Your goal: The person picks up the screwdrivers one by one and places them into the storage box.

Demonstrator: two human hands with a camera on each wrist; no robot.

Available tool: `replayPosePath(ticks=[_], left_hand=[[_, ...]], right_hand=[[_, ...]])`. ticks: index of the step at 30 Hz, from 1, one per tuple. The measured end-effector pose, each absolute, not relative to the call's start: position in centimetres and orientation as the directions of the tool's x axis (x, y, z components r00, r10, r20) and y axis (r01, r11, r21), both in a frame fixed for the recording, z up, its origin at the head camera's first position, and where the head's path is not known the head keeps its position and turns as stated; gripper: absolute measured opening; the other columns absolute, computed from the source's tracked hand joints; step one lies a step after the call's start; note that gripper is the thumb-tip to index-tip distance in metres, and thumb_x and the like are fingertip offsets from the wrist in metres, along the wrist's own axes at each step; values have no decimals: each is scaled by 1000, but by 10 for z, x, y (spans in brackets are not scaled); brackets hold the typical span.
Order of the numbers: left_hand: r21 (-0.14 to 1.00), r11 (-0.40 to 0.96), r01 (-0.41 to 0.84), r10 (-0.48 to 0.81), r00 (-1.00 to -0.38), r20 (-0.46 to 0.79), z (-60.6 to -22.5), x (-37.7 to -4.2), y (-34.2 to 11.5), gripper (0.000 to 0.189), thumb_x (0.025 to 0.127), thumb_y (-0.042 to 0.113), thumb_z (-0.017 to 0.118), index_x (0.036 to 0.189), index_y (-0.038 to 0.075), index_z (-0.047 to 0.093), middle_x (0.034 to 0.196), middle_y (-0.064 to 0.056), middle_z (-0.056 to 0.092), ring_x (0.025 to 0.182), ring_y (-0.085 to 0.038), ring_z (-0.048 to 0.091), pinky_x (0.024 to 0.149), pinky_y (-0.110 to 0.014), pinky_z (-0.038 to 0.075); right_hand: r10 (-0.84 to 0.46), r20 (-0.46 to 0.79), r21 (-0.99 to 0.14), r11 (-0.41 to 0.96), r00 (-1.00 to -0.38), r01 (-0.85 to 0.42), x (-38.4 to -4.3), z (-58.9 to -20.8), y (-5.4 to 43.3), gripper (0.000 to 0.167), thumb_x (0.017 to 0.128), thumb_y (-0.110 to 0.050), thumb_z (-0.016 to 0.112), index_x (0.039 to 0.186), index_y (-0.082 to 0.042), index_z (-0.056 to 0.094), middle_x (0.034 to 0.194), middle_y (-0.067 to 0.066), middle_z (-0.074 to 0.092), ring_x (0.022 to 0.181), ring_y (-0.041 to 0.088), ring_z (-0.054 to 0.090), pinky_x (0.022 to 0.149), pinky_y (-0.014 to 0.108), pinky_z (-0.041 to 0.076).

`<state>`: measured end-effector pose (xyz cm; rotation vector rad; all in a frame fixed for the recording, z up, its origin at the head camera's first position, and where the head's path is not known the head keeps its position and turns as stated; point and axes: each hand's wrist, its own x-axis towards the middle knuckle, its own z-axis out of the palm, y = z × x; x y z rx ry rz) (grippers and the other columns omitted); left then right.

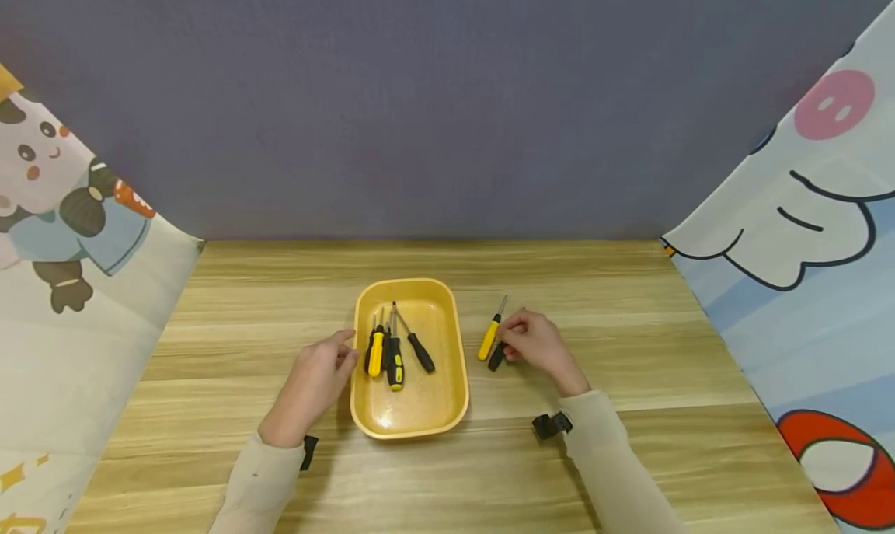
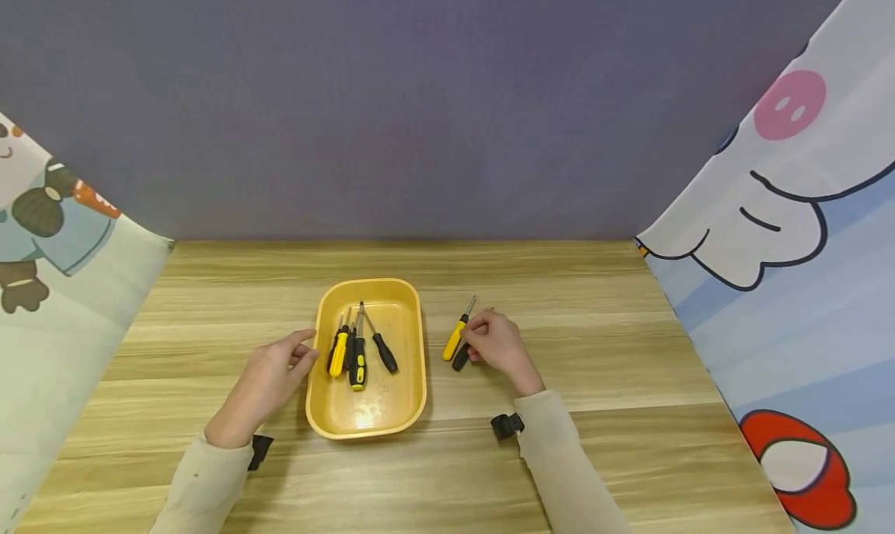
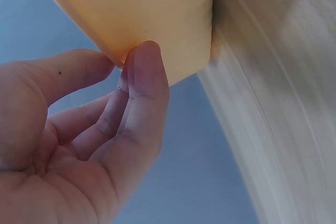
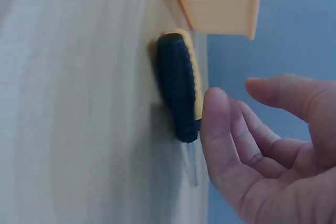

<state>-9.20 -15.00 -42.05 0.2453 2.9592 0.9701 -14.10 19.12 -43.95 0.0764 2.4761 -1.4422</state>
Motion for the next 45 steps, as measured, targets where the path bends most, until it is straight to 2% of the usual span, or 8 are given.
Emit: replayPosePath(ticks=[11, 17, 23, 34, 45], left_hand=[[587, 797, 141, 152, -988, 31, -420, -91, -151, 40, 91, 11, 61, 128, -4, 52, 90, -9, 67, 66, -11, 56, 54, -22, 47], [588, 796, 145, 152, -988, 38, -419, -90, -150, 39, 91, 11, 61, 127, -4, 53, 89, -8, 67, 64, -10, 54, 52, -21, 46], [587, 795, 154, 154, -987, 50, -420, -90, -151, 39, 91, 11, 61, 127, -4, 53, 89, -9, 67, 64, -11, 55, 52, -21, 46], [592, 788, 168, 160, -985, 66, -419, -90, -151, 39, 91, 11, 61, 126, -4, 54, 89, -9, 67, 66, -11, 57, 52, -20, 47], [595, 787, 161, 163, -985, 52, -419, -90, -150, 39, 92, 11, 61, 127, -4, 53, 90, -10, 68, 65, -11, 57, 52, -20, 47]], right_hand=[[49, -247, -790, 569, -968, 230, -137, -458, 191, 21, 86, -19, 68, 93, -2, 59, 76, 12, 66, 59, 23, 64, 54, 32, 55], [84, -262, -741, 620, -961, 256, -135, -461, 187, 24, 86, -24, 67, 88, -2, 59, 64, 11, 64, 51, 20, 62, 47, 28, 50], [94, -281, -687, 675, -955, 269, -136, -461, 187, 26, 86, -30, 67, 86, -5, 60, 60, 8, 62, 49, 17, 61, 45, 26, 47], [101, -295, -633, 724, -950, 273, -141, -459, 189, 25, 86, -27, 67, 90, -3, 62, 68, 7, 62, 52, 17, 61, 47, 27, 48], [97, -319, -768, 557, -943, 317, -143, -459, 196, 28, 85, -23, 65, 98, 2, 61, 80, 14, 63, 55, 18, 63, 52, 31, 55]])
